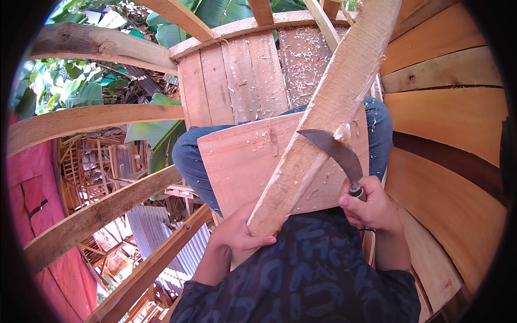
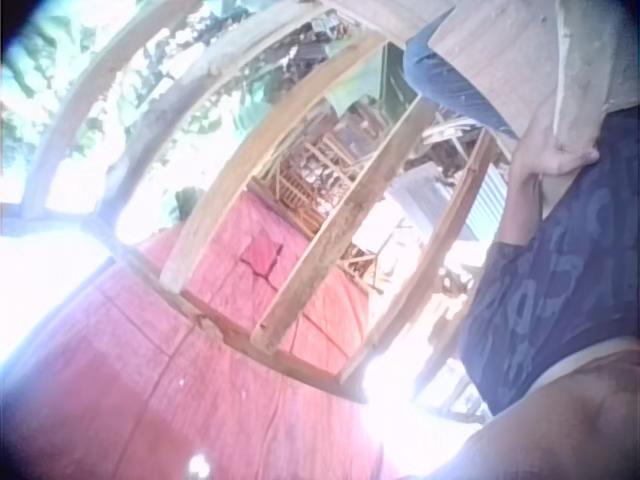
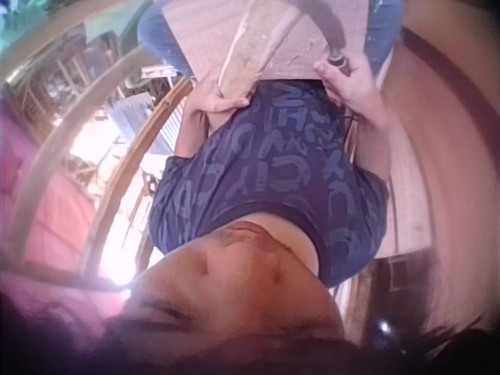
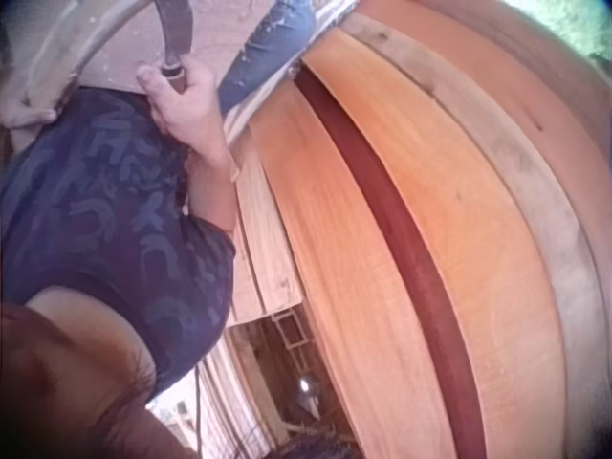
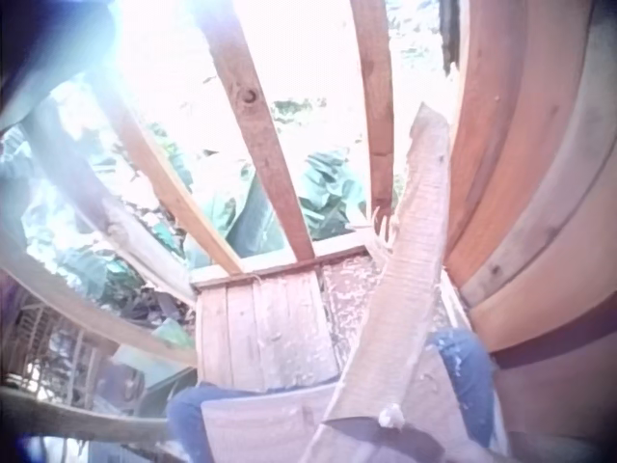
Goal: The person carves a long wooden plank using a curved knife while seated on a wooden platform. They repeatedly shave thin layers from the plank's surface, rotating it to work different sides. Wood shavings accumulate on the plank and the platform.
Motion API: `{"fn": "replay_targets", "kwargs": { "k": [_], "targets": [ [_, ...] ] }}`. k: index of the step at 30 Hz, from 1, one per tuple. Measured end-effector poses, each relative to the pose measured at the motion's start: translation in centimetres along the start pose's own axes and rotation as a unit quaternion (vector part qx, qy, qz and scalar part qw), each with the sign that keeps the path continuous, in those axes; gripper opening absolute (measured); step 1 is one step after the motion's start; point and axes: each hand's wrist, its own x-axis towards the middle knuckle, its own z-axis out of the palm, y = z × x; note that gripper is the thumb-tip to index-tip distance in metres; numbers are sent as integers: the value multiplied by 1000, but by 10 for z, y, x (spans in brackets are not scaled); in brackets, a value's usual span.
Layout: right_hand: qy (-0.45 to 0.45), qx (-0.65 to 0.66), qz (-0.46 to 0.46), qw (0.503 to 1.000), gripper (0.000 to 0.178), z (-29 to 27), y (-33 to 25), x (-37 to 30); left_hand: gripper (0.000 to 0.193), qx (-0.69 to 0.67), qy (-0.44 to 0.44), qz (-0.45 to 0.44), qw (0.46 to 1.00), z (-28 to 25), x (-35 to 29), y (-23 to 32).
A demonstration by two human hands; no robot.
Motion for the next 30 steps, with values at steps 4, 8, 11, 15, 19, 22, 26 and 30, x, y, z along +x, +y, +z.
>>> {"fn": "replay_targets", "kwargs": {
  "k": [4,8,11,15,19,22,26,30],
  "targets": [
    [-42,-107,-47,992,20,8,13,3,54,-15,10,-13,1000,2,0,3],
    [65,19,0,998,22,13,9,-2,53,-26,-3,-16,1000,3,3,0],
    [18,-100,-15,995,24,15,13,3,52,-52,16,-26,998,2,3,3],
    [55,-51,2,997,23,10,7,5,51,-40,17,-17,999,1,1,-1],
    [28,-85,-28,996,22,0,8,6,52,-32,16,-13,999,0,-1,1],
    [20,-83,-10,996,23,2,2,9,49,-28,44,-15,999,5,5,1],
    [-1,-13,-184,983,22,6,31,11,47,-28,49,-23,998,4,4,4],
    [155,178,-92,967,20,-21,6,6,45,-45,48,-4,998,3,1,-5]
  ]
}}
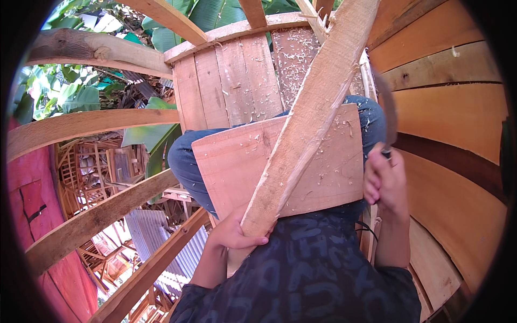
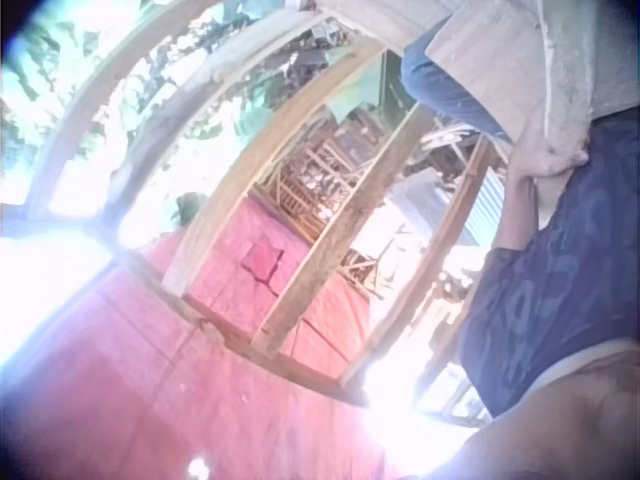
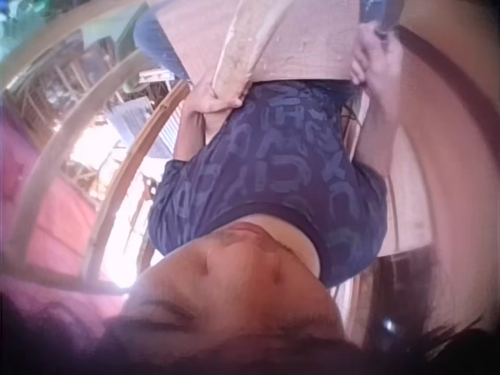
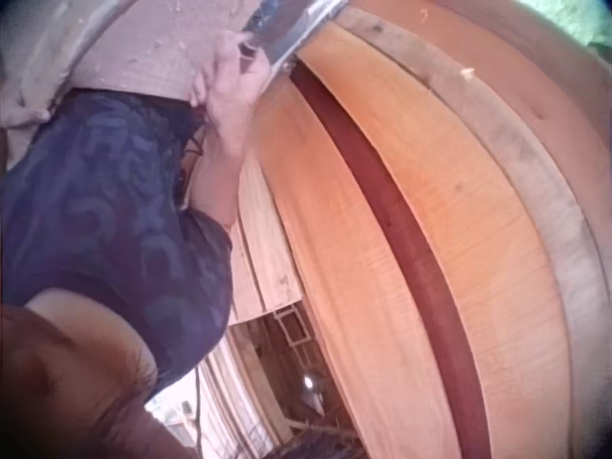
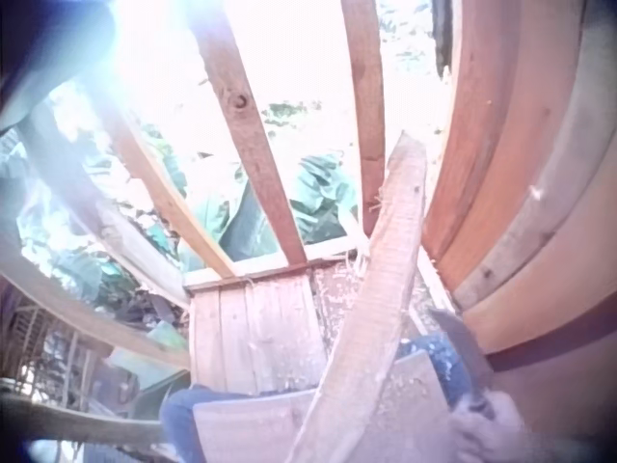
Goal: The person carves a long wooden plank using a curved knife while seated on a wooden platform. They repeatedly shave thin layers from the plank's surface, rotating it to work different sides. Wood shavings accumulate on the plank and the platform.
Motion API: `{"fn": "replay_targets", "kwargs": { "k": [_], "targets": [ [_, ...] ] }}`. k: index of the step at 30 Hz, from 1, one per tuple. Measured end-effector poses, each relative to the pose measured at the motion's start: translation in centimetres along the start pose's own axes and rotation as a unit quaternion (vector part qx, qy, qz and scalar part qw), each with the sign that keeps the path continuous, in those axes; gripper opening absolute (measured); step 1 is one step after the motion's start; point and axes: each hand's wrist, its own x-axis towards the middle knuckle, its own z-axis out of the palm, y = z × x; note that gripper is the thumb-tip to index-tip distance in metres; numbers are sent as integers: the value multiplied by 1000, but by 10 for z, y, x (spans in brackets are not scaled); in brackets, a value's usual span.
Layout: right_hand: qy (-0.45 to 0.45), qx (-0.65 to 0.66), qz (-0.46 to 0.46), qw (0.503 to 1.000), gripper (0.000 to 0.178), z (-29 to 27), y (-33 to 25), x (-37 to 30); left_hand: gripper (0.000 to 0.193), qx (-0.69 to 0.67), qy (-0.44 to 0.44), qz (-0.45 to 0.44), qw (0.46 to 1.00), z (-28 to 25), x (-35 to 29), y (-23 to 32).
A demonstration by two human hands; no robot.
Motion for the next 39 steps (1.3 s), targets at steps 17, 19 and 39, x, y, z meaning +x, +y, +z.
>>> {"fn": "replay_targets", "kwargs": {
  "k": [17,19,39],
  "targets": [
    [-20,-122,-121,985,19,18,37,5,59,35,-35,10,999,-19,14,-6],
    [-24,-106,-124,986,23,30,39,10,62,8,-41,-2,999,-14,15,1],
    [56,-220,-278,933,14,-18,-2,17,74,319,135,102,933,40,29,49]
  ]
}}
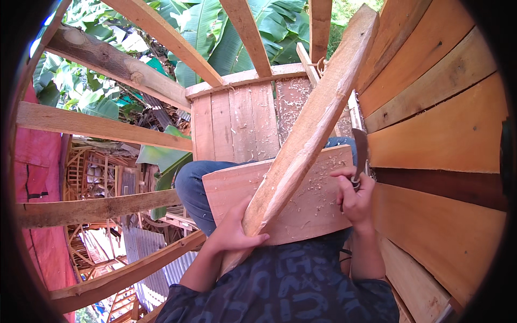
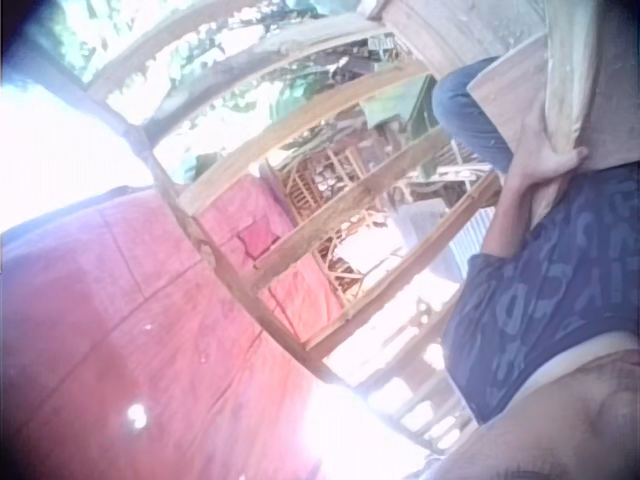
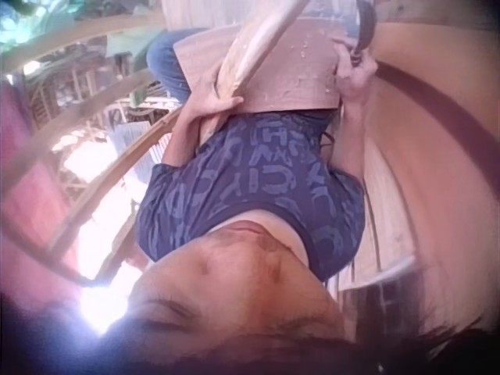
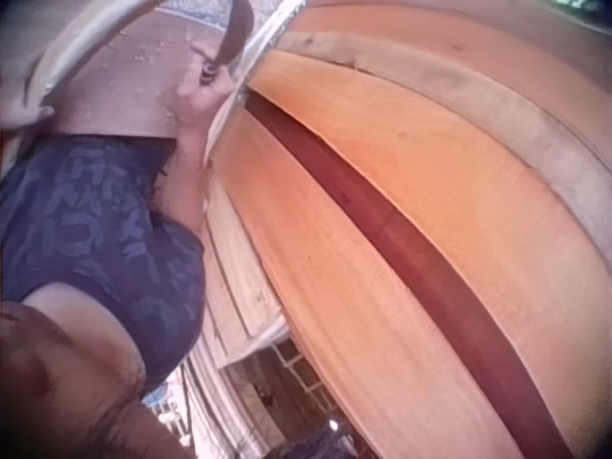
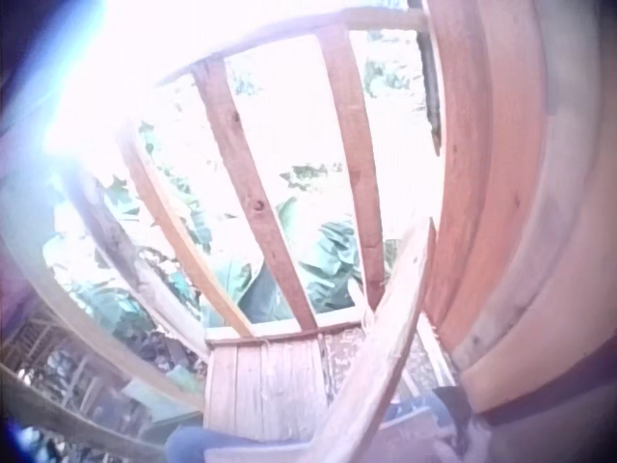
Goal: The person carves a long wooden plank using a curved knife while seated on a wooden platform. They repeatedly shave thin layers from the plank's surface, rotating it to work different sides. Wood shavings accumulate on the plank and the platform.
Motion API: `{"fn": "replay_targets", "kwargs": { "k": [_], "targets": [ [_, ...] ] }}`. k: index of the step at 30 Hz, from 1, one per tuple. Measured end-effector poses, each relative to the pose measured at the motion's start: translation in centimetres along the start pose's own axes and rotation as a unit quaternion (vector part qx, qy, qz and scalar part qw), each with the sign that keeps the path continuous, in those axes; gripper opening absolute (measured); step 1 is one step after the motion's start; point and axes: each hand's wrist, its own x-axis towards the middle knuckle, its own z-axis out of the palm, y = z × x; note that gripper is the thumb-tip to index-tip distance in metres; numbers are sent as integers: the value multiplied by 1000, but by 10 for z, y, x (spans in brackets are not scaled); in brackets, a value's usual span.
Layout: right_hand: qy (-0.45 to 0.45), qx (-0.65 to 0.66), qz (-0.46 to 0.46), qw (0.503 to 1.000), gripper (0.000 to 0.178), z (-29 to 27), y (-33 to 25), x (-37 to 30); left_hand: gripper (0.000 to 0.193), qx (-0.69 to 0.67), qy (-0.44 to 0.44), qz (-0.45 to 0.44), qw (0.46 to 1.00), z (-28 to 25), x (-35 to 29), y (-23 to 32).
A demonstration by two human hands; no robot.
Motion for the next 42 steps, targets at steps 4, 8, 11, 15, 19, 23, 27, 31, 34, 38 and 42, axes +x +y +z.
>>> {"fn": "replay_targets", "kwargs": {
  "k": [4,8,11,15,19,23,27,31,34,38,42],
  "targets": [
    [144,-165,-15,976,19,-52,26,23,71,2,23,-34,999,-8,-6,-3],
    [150,-144,67,976,20,-46,45,3,65,30,82,-42,995,-27,-25,-11],
    [140,-163,79,973,19,-31,51,-14,62,203,197,9,959,-38,-44,-21],
    [136,-146,82,977,19,-21,45,-12,65,65,275,-68,957,-32,-49,-20],
    [139,-191,53,970,21,-14,50,-10,66,16,241,-71,968,-38,-48,-20],
    [147,-170,61,972,23,-9,51,-11,70,1,229,-18,973,-44,-43,-15],
    [138,-171,44,975,25,6,54,-9,73,-13,251,-19,968,-55,-37,-16],
    [111,-173,28,978,24,4,59,-1,73,-72,240,-52,967,-58,-34,-17],
    [105,-197,66,972,22,4,36,2,75,117,242,-15,963,-59,-40,-30],
    [100,-264,38,958,19,3,6,1,69,62,192,-65,977,-67,-41,-12],
    [-21,-274,-6,961,27,22,-31,4,62,-15,107,-39,993,-50,-34,-17]
  ]
}}
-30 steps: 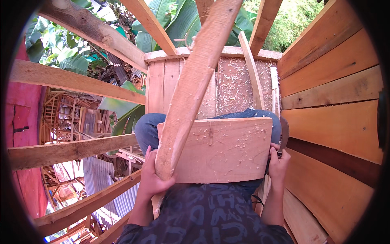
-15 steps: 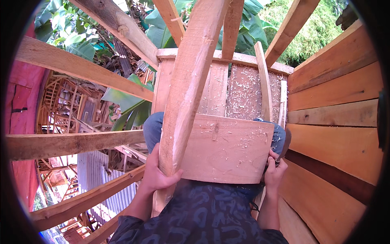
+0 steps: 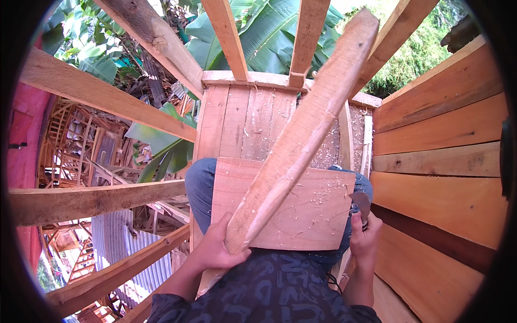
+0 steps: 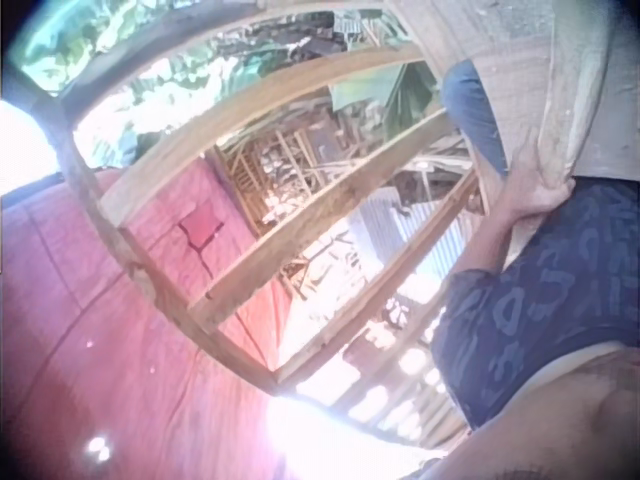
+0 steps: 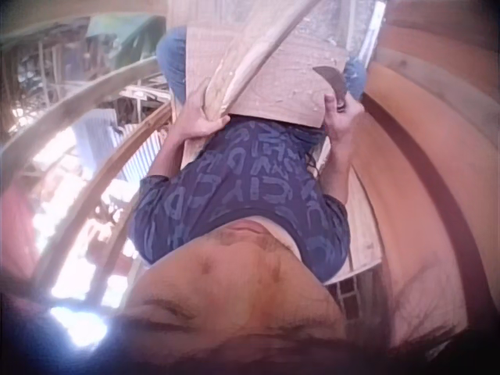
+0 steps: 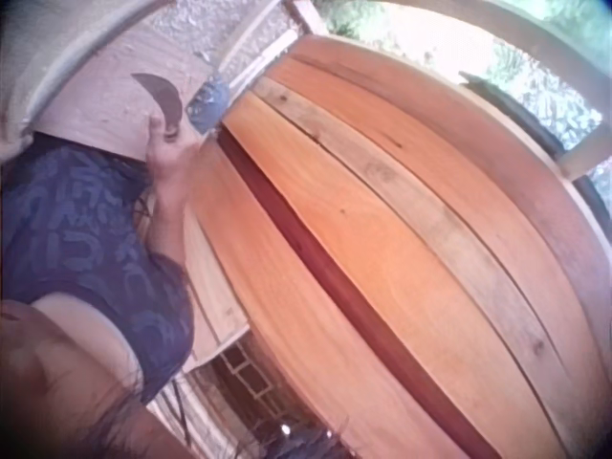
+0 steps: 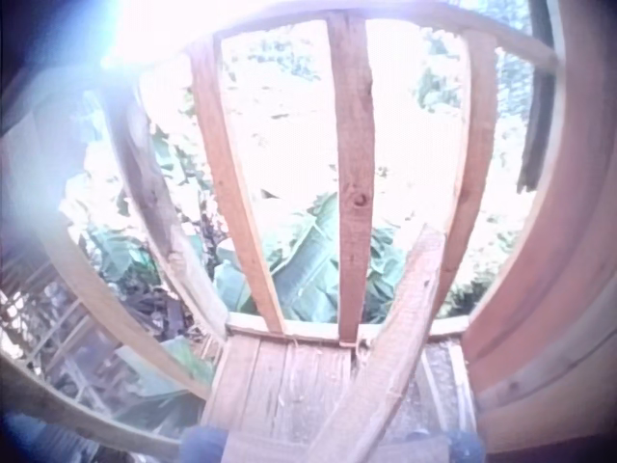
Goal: The person carves a long wooden plank using a curved knife while seated on a wooden platform. They repeatedly shave thin layers from the plank's surface, rotating it to work different sides. Wood shavings accumulate on the plank and the platform.
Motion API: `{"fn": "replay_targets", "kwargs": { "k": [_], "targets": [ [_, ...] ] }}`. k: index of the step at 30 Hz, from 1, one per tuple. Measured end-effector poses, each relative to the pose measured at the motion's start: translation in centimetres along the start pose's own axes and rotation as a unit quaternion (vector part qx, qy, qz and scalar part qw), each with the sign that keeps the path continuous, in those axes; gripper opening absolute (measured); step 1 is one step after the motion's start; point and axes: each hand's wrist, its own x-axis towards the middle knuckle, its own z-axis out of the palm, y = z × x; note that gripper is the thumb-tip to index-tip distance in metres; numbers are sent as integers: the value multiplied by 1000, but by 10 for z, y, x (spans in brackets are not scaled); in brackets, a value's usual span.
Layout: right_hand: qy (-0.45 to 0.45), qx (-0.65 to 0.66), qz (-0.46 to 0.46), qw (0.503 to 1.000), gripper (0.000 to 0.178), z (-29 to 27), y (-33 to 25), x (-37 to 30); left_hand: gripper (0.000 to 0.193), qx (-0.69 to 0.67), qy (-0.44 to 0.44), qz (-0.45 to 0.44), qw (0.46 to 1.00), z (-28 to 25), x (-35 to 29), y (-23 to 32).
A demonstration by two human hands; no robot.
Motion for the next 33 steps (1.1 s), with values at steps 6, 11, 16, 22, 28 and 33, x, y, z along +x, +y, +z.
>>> {"fn": "replay_targets", "kwargs": {
  "k": [6,11,16,22,28,33],
  "targets": [
    [-77,-80,-73,991,40,19,-25,6,61,5,-78,-31,996,24,8,-16],
    [-43,-184,-87,978,46,23,-22,14,59,33,-71,-1,997,29,7,-27],
    [-36,-264,-114,957,52,22,-21,30,61,13,-97,-30,995,24,8,-29],
    [144,-187,25,972,65,-36,30,75,59,25,-111,-2,994,23,-4,-44],
    [112,-109,-15,988,61,-51,-2,45,57,11,-86,-37,996,23,4,-32],
    [-99,-233,-67,965,57,24,-24,14,56,14,-55,-33,998,27,7,-34]
  ]
}}
